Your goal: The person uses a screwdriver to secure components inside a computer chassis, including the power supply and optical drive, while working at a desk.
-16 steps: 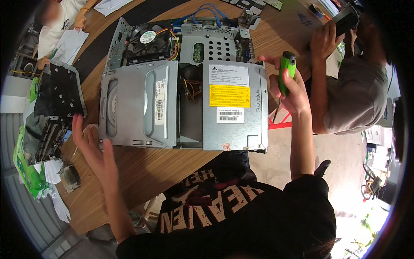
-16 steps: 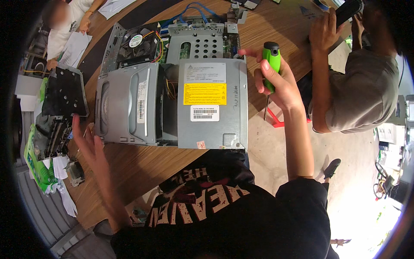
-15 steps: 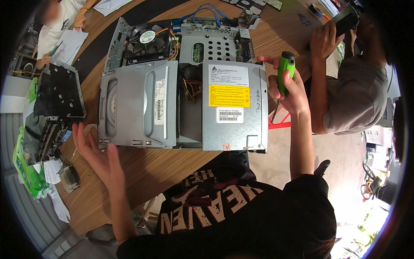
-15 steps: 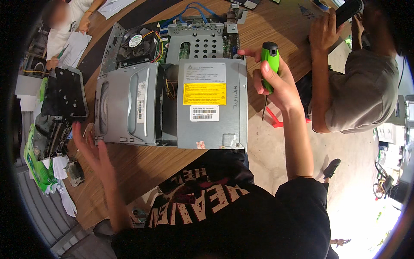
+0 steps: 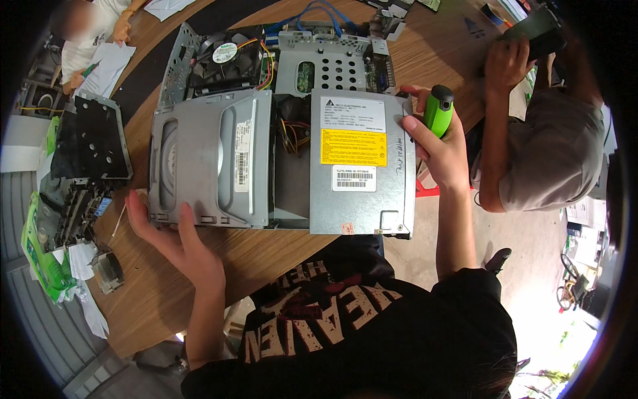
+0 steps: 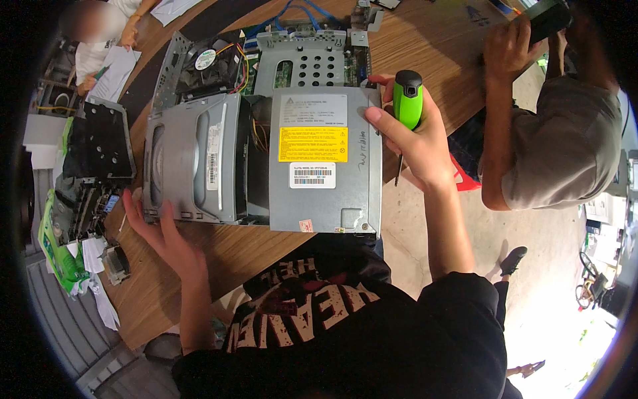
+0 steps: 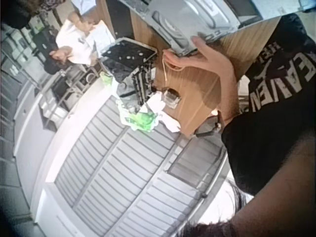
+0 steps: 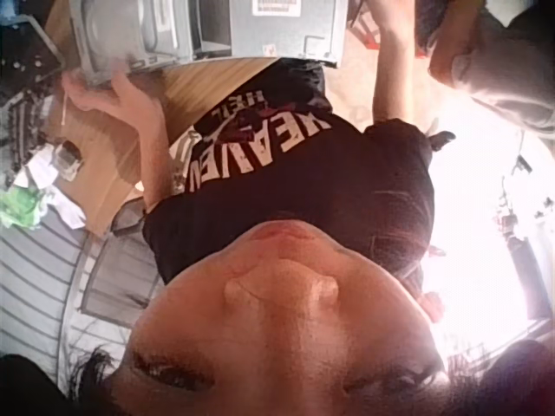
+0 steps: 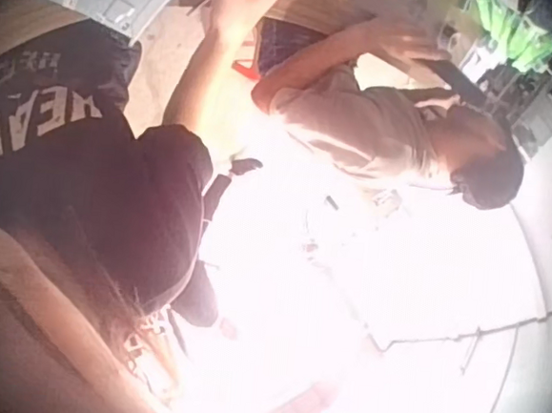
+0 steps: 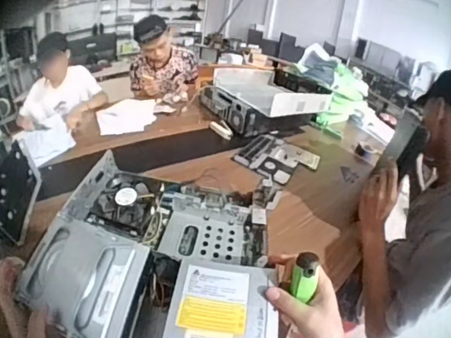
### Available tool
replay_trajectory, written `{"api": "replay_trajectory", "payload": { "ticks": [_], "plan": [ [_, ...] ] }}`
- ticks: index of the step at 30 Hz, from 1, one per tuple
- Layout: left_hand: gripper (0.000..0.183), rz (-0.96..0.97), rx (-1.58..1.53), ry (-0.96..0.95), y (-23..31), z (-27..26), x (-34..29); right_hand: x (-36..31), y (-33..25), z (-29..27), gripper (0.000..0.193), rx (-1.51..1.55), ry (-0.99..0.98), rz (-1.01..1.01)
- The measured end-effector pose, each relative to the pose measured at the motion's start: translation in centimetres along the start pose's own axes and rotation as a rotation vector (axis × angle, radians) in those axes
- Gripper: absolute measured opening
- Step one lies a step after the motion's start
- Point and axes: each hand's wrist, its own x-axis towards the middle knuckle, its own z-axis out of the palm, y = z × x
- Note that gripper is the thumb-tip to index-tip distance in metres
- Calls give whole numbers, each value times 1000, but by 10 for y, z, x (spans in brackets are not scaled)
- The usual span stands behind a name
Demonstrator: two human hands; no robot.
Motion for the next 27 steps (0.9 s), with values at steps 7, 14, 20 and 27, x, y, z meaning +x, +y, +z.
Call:
{"api": "replay_trajectory", "payload": {
  "ticks": [7,14,20,27],
  "plan": [
    [58,-144,-54,135,5,18,22,-8,7,1,38,5,10,-19],
    [53,-11,88,41,-29,42,80,-30,16,1,43,-164,128,-77],
    [42,191,260,-153,-54,62,135,-63,10,5,39,-187,99,-132],
    [40,191,124,-401,-81,73,205,-91,3,5,20,-110,-364,-175]
  ]
}}
